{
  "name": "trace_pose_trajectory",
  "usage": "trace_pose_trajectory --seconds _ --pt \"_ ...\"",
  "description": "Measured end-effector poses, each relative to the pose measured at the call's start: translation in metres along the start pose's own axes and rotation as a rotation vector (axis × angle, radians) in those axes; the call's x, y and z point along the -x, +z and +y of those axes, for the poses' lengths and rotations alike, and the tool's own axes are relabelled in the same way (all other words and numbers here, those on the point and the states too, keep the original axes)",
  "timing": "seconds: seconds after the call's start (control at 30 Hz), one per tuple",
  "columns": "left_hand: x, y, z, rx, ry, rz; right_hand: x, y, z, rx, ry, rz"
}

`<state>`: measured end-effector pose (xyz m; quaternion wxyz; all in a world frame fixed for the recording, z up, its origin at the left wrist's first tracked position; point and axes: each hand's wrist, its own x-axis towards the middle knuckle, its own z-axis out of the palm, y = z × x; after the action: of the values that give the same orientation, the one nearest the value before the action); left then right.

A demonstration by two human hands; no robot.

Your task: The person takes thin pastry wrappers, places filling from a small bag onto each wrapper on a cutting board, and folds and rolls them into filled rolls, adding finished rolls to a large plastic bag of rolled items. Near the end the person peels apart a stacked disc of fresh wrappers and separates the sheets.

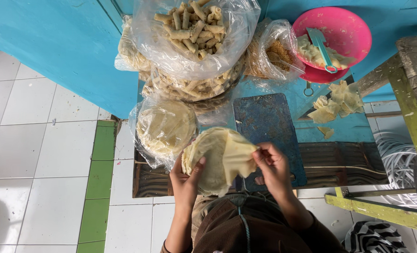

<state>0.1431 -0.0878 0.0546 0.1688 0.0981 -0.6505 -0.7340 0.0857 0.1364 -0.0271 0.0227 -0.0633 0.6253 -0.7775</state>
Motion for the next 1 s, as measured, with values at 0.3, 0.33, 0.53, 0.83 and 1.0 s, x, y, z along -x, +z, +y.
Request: trace_pose_trajectory --seconds 0.3,0.33,0.53,0.83,1.0 --pt "-0.006 -0.004 -0.058 0.431 -0.243 0.179 -0.041 -0.069 -0.084 0.228 -0.32 0.106" --pt "-0.006 -0.004 -0.062 0.456 -0.237 0.184 -0.047 -0.073 -0.099 0.284 -0.324 0.1" --pt "-0.002 0.001 -0.072 0.615 -0.122 0.224 -0.057 -0.071 -0.158 0.792 -0.382 -0.051" --pt "0.002 -0.001 -0.069 0.713 -0.142 0.233 -0.11 -0.06 -0.101 0.775 -0.286 -0.313" --pt "-0.002 -0.003 -0.077 0.687 -0.102 0.224 -0.132 -0.068 -0.069 1.025 -0.447 -0.293"
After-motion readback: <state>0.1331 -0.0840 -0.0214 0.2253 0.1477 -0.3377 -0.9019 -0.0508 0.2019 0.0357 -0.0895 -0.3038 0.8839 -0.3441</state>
